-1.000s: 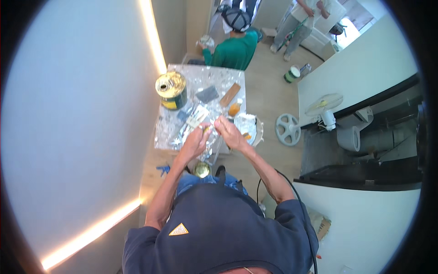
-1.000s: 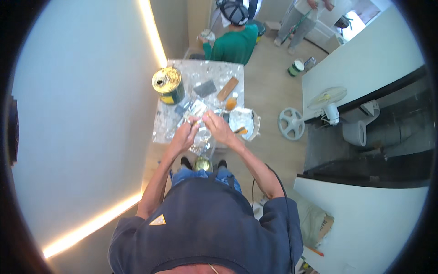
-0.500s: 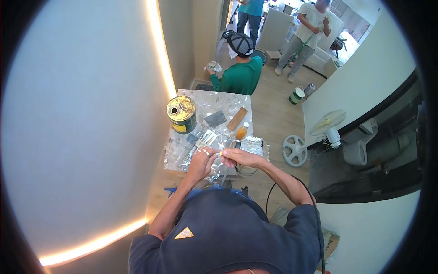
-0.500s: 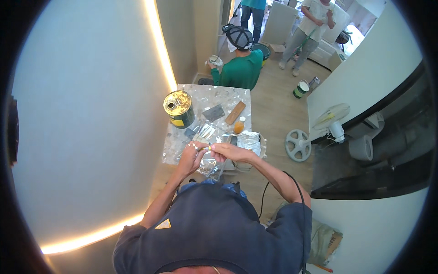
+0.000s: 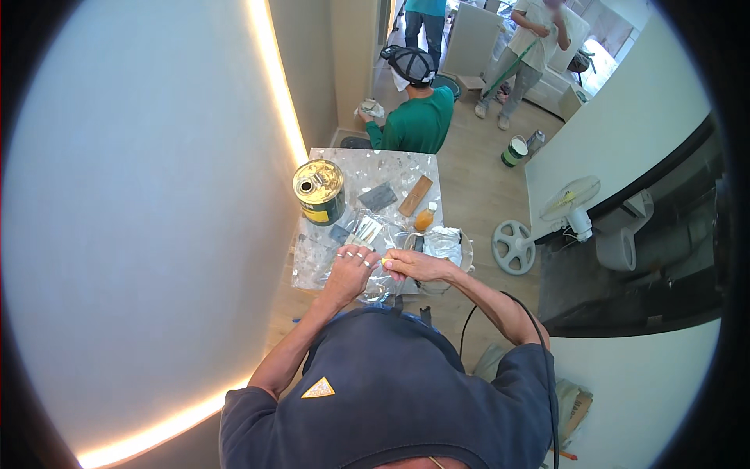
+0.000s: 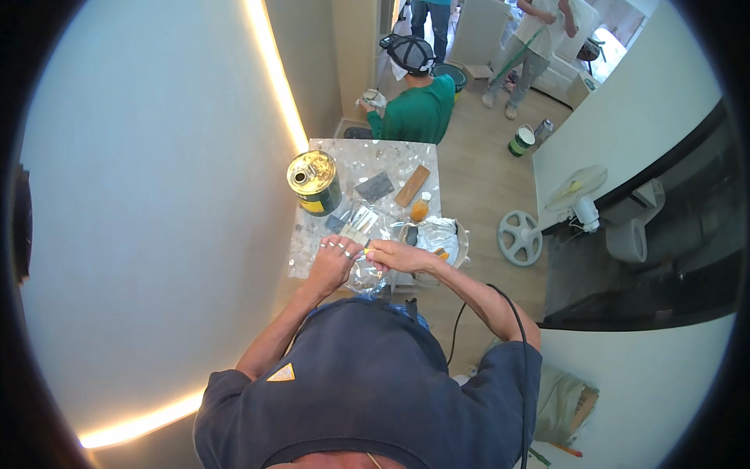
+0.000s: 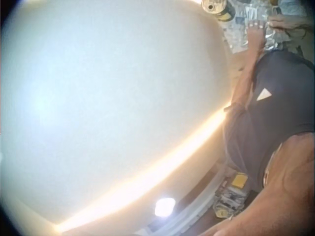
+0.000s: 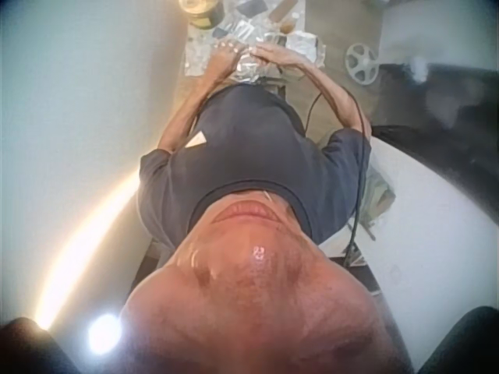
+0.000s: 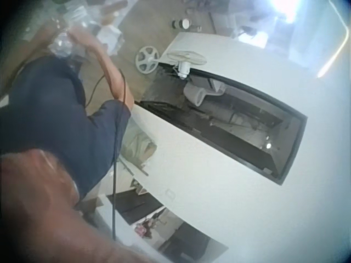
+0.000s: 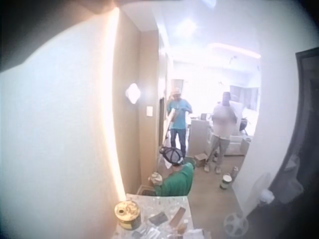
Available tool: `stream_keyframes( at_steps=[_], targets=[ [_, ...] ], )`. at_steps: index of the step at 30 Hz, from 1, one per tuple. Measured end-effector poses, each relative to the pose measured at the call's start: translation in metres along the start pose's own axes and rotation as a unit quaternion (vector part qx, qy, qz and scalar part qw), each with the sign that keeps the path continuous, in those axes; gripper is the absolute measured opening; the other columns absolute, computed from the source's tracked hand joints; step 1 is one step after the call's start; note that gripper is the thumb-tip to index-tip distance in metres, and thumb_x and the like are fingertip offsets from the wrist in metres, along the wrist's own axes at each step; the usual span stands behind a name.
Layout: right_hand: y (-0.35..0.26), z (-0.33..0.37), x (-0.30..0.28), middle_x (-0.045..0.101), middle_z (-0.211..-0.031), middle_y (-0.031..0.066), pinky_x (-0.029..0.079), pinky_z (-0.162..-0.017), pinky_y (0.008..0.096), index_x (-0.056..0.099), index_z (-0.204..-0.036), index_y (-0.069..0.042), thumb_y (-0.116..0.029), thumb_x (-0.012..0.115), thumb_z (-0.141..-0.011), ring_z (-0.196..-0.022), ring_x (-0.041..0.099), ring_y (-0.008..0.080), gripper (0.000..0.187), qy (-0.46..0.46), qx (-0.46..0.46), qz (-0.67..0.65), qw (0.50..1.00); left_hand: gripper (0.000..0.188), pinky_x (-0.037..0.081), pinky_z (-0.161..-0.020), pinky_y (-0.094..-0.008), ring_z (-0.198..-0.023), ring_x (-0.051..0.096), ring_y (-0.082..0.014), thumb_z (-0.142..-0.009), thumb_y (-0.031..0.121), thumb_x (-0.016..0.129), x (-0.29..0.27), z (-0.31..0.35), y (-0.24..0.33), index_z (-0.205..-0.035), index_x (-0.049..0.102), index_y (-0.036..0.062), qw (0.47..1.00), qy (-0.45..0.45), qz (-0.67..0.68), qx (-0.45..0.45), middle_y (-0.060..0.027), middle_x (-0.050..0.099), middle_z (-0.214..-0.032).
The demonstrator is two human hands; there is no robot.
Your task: The person mixes materials inside a container and applies adhesive to a small yellow tube using a putty knife. They then use the putty knife to stir and spread adhesive on a piece of paper.
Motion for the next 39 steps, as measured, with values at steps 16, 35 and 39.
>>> stream_keyframes(
  at_steps=[16,35,39],
  targets=[
    [0.035,-0.008,0.006,0.058,-0.081,0.0034,0.049,-0.067,0.0310,0.053,-0.097,-0.005,-0.036,0.040,-0.105,-0.075,0.058,0.0141,0.034,-0.103,0.042,0.003,0.994,0.015,0.034,-0.108,-0.0463,-0.099,0.057,-0.0223,-0.084,0.011,0.060,0.015,-0.004,0.007,-0.099,0.063,0.0106,0.994,-0.047,-0.032,0.090,-0.0039,0.059,-0.091],
    [0.018,-0.012,-0.018,0.063,-0.076,0.0206,0.048,-0.063,0.0531,0.048,-0.097,-0.004,-0.028,0.049,-0.100,-0.076,0.064,0.0430,0.024,0.176,0.039,0.402,0.897,0.015,0.042,-0.092,-0.0439,-0.099,0.058,-0.0313,-0.089,0.014,0.062,0.054,-0.007,-0.034,-0.100,0.063,0.0044,0.997,-0.054,0.041,-0.022,-0.0131,0.062,-0.094],
    [0.012,-0.012,-0.024,0.063,-0.079,0.0178,0.049,-0.064,0.0520,0.048,-0.095,-0.004,-0.027,0.052,-0.098,-0.076,0.064,0.0417,0.024,0.224,-0.002,0.444,0.868,0.015,0.044,-0.088,-0.0456,-0.099,0.057,-0.0340,-0.088,0.010,0.062,0.050,-0.012,-0.039,-0.101,0.063,0.0026,0.994,-0.032,0.094,-0.035,-0.0161,0.062,-0.095]
  ],
)
Point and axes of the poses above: each hand's wrist, its own z-axis away from the middle knuckle, its own x-axis out of the palm, y = z × x, the point moved 9 cm from there along -z, towards the middle knuckle
